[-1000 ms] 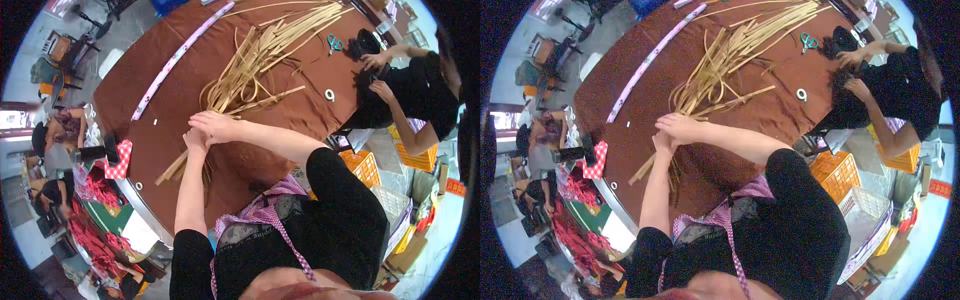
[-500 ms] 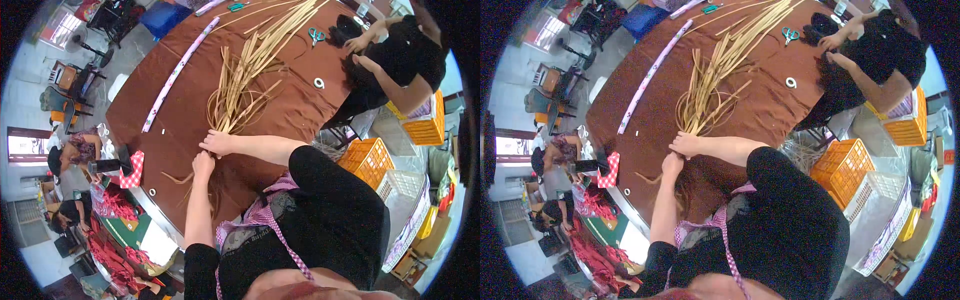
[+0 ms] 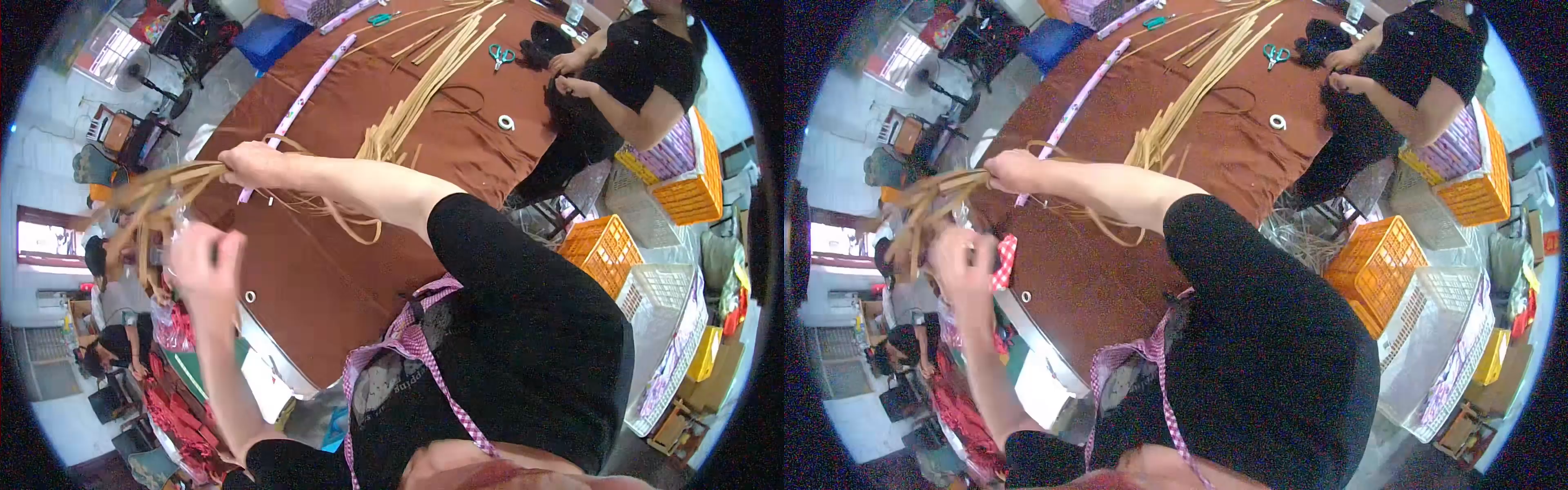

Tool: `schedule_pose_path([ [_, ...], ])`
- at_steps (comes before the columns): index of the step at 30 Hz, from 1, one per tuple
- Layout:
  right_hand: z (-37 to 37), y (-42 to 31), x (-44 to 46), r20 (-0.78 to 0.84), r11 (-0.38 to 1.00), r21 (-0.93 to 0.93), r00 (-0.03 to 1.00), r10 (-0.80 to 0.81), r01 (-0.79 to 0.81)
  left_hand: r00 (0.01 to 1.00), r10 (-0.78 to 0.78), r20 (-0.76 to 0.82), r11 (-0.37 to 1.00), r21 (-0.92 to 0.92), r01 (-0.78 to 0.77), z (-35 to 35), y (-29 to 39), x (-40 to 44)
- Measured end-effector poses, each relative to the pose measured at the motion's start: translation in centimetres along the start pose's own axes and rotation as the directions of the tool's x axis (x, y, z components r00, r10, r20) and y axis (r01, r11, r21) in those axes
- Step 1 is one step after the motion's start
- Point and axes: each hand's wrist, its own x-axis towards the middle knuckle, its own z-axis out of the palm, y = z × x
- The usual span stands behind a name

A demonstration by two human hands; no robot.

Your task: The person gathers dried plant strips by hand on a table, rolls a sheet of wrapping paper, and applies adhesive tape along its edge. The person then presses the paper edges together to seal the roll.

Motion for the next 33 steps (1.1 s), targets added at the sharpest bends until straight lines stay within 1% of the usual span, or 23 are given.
schedule_pose_path([
  [1, -0.4, -0.2, -0.3, -0.010, 1.000, -0.009, 1.000, 0.001, -0.001, 0.974, -0.055, 0.219, 0.954, -0.277, 0.116, 2.3, -0.7, -1.4],
  [3, -0.9, -0.7, -1.5, -0.097, 0.999, -0.035, 0.995, 0.014, -0.017, 0.798, -0.120, 0.590, 0.835, -0.374, 0.403, 7.9, -2.9, -2.3],
  [4, -0.5, -0.5, -1.8, -0.088, 0.993, -0.111, 0.996, 0.022, -0.031, 0.800, -0.103, 0.591, 0.841, -0.378, 0.388, 10.2, -3.5, -2.5],
  [5, 0.0, -0.7, -2.1, -0.035, 0.981, -0.154, 0.992, 0.118, -0.122, 0.865, -0.190, 0.465, 0.748, -0.501, 0.434, 12.3, -4.1, -2.4],
  [6, -0.1, -0.9, -2.9, 0.004, 0.975, -0.187, 0.992, 0.123, -0.120, 0.894, -0.293, 0.339, 0.641, -0.624, 0.447, 14.0, -4.5, -2.1],
  [7, 0.0, -1.0, -3.8, 0.046, 0.969, -0.219, 0.990, 0.131, -0.118, 0.922, -0.261, 0.288, 0.464, -0.800, 0.381, 15.0, -5.0, -1.3],
  [9, 2.0, 0.6, -5.5, 0.027, 0.961, -0.271, 0.997, 0.071, -0.061, 0.851, -0.382, 0.360, -0.135, -0.933, 0.334, 19.0, -6.2, 0.7],
  [10, 1.6, 0.6, -6.3, 0.083, 0.977, -0.179, 0.988, 0.128, -0.111, 0.852, -0.424, 0.306, -0.174, -0.951, 0.255, 17.0, -2.2, 2.2],
  [11, 2.1, 1.1, -6.8, 0.098, 0.972, -0.215, 0.988, 0.120, -0.097, 0.851, -0.425, 0.308, -0.175, -0.951, 0.256, 17.9, -2.5, 3.2],
  [13, 2.2, 2.0, -9.2, 0.041, 0.960, -0.276, 0.997, 0.065, -0.051, 0.712, -0.523, 0.469, -0.443, -0.863, 0.243, 20.7, -4.2, 5.2],
  [15, 0.9, 3.6, -8.9, 0.155, 0.959, -0.280, 0.984, 0.086, -0.040, 0.737, -0.491, 0.465, -0.455, -0.858, 0.238, 22.1, -4.3, 5.8],
  [17, -3.3, 5.2, -9.0, 0.336, 0.994, -0.102, 0.942, -0.009, 0.046, 0.807, -0.412, 0.422, -0.369, -0.888, 0.276, 22.3, -3.2, 7.2],
  [18, -6.5, 6.5, -9.5, 0.383, 1.000, -0.007, 0.923, 0.011, -0.009, 0.740, -0.533, 0.410, -0.348, -0.903, 0.251, 21.1, -1.5, 8.8],
  [19, -10.7, 7.9, -9.8, 0.423, 0.979, 0.141, 0.903, 0.073, -0.145, 0.745, -0.567, 0.351, -0.294, -0.931, 0.215, 21.3, -2.5, 9.8],
  [20, -11.5, 12.9, -11.1, 0.151, 0.964, 0.264, 0.986, -0.067, 0.025, 0.765, -0.537, 0.355, -0.260, -0.933, 0.250, 20.6, -2.8, 10.3],
  [22, -17.9, 22.2, -12.7, 0.048, 0.982, 0.124, 0.988, -0.146, 0.139, 0.830, -0.384, 0.405, -0.274, -0.908, 0.316, 19.6, -3.5, 13.6],
  [23, -21.0, 26.2, -13.4, 0.170, 0.986, -0.164, 0.985, 0.002, 0.026, 0.859, -0.260, 0.441, -0.321, -0.879, 0.353, 19.5, -3.5, 15.2],
  [24, -23.7, 29.4, -14.0, 0.283, 0.854, -0.517, 0.931, 0.231, -0.055, 0.772, -0.394, 0.499, -0.209, -0.867, 0.453, 19.4, -1.1, 17.8],
  [25, -25.1, 35.1, -15.3, 0.343, 0.807, -0.589, 0.916, 0.208, 0.037, 0.760, -0.406, 0.507, -0.207, -0.861, 0.464, 20.0, 0.2, 20.2],
  [27, -28.8, 39.9, -15.9, 0.471, 0.722, -0.683, 0.820, 0.325, 0.107, 0.706, -0.249, 0.663, -0.238, -0.748, 0.619, 21.6, 2.4, 24.6],
  [30, -30.3, 45.3, -16.7, 0.501, 0.715, -0.689, 0.791, 0.351, 0.118, 0.670, -0.149, 0.728, -0.316, -0.677, 0.665, 25.7, 6.1, 29.6],
  [32, -29.4, 48.6, -18.0, 0.511, 0.814, -0.577, 0.809, 0.290, 0.073, 0.639, -0.146, 0.755, -0.308, -0.649, 0.696, 28.3, 8.8, 32.4],
  [33, -29.0, 49.5, -18.7, 0.463, 0.815, -0.560, 0.872, 0.161, 0.147, 0.604, -0.155, 0.782, -0.326, -0.617, 0.716, 29.5, 9.7, 33.8],
])
